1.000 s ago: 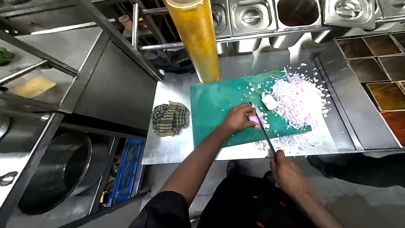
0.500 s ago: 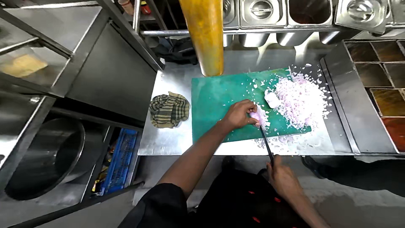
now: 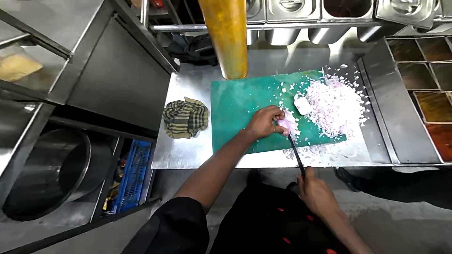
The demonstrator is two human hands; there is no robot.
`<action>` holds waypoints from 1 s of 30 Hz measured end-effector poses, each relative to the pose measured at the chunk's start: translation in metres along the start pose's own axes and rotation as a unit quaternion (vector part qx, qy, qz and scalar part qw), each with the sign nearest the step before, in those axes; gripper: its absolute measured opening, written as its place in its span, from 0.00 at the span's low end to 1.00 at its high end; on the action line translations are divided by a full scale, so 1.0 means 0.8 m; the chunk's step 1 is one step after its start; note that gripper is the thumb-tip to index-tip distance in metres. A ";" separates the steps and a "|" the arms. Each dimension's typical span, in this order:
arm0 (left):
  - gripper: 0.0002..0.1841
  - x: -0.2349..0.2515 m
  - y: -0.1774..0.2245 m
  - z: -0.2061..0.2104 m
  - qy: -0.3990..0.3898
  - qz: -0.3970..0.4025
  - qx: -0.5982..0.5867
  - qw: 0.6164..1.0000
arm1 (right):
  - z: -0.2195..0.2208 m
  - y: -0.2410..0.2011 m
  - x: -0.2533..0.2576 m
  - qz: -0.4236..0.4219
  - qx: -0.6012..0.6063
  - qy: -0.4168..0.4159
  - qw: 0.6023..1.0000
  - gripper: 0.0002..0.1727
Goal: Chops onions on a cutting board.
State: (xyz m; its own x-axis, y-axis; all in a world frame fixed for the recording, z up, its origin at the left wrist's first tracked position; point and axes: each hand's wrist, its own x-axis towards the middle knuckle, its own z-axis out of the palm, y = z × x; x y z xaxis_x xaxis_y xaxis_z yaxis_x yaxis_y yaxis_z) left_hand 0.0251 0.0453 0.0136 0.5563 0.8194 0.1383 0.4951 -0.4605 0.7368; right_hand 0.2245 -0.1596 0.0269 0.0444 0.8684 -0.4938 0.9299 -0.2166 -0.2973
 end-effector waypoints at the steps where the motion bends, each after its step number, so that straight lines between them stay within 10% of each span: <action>1: 0.25 -0.001 -0.001 0.001 -0.001 0.002 -0.002 1.000 | -0.009 -0.004 0.001 -0.005 0.000 0.010 1.000 0.19; 30: 0.26 -0.004 -0.008 0.004 0.023 0.023 -0.017 0.999 | -0.015 -0.018 0.016 -0.032 -0.017 0.055 0.998 0.16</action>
State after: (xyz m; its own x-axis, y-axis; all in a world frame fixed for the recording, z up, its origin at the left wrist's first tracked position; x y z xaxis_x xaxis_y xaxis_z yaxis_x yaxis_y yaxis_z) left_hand 0.0224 0.0447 0.0063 0.5463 0.8126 0.2032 0.4452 -0.4872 0.7513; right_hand 0.2165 -0.1401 0.0350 0.0228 0.9240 -0.3818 0.9439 -0.1458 -0.2964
